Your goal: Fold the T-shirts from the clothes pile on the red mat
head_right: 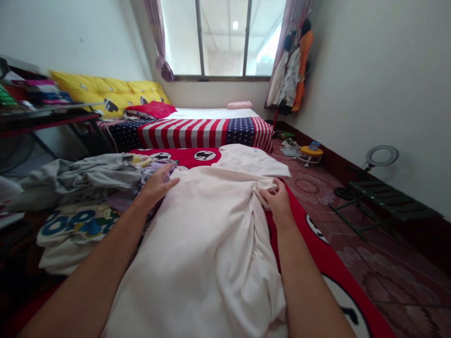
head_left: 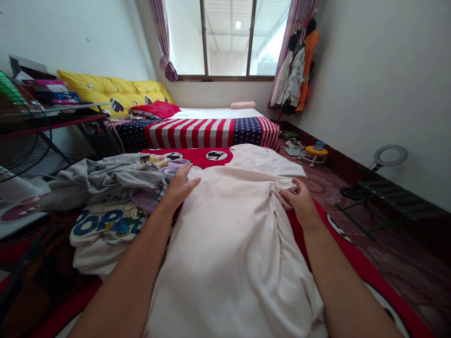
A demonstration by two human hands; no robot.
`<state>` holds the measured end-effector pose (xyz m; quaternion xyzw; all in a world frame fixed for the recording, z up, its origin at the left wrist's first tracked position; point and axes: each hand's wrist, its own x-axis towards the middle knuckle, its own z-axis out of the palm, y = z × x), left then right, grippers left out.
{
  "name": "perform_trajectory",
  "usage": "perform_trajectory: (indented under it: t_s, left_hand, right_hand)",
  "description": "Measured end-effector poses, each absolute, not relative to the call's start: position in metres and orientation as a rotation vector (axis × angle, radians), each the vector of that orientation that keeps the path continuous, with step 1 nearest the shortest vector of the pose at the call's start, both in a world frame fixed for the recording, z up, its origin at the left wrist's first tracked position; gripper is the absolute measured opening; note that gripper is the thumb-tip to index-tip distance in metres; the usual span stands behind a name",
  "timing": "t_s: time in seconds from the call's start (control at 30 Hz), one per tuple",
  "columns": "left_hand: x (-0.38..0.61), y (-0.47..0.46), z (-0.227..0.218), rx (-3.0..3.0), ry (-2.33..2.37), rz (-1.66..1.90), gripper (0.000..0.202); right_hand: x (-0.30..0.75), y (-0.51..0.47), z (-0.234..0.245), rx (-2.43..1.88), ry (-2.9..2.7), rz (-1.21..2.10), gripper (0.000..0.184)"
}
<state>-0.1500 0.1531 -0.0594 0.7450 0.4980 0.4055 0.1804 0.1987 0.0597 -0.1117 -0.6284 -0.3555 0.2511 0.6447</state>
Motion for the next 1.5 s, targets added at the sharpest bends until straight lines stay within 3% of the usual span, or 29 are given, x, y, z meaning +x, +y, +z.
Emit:
perform_trajectory:
  t_s: [0.13, 0.23, 0.47, 0.67, 0.8, 0.97, 1.23, 1.5]
  left_hand:
    - [-0.138, 0.140, -0.055, 2.016, 1.123, 1.134, 0.062]
    - [-0.122, 0.124, -0.056, 2.190, 1.031, 0.909, 0.056]
    - [-0.103, 0.118, -0.107, 2.650, 1.132, 0.229, 0.065]
    - [-0.104, 0.120, -0.118, 2.727, 1.152, 0.223, 0.064]
    - [-0.101, 0.114, -0.115, 2.726, 1.218, 0.207, 0.063]
    - [-0.098, 0.110, -0.113, 2.741, 1.240, 0.166, 0.064]
    - [-0.123, 0.080, -0.101, 2.692, 1.137, -0.030, 0.066]
    - [-0.233, -0.006, -0.074, 2.468, 0.831, 0.109, 0.049]
  right_hand:
    - [0.189, 0.054, -0.091, -1.144, -0.799, 0.631, 0.059]
    - [0.188, 0.052, -0.084, -1.078, -0.796, 0.532, 0.058]
    - [0.213, 0.052, -0.105, -1.803, -0.906, 0.268, 0.062]
    - [0.193, 0.053, -0.102, -2.022, -1.132, 0.044, 0.084]
    - [0.176, 0.050, -0.107, -2.252, -1.619, 0.118, 0.077]
    - [0.170, 0.046, -0.114, -2.369, -1.740, 0.051, 0.072]
    - [0.189, 0.026, -0.106, -2.246, -1.950, 0.147, 0.068]
    - [0.187, -0.111, -0.076, -1.657, -2.078, 0.425, 0.045]
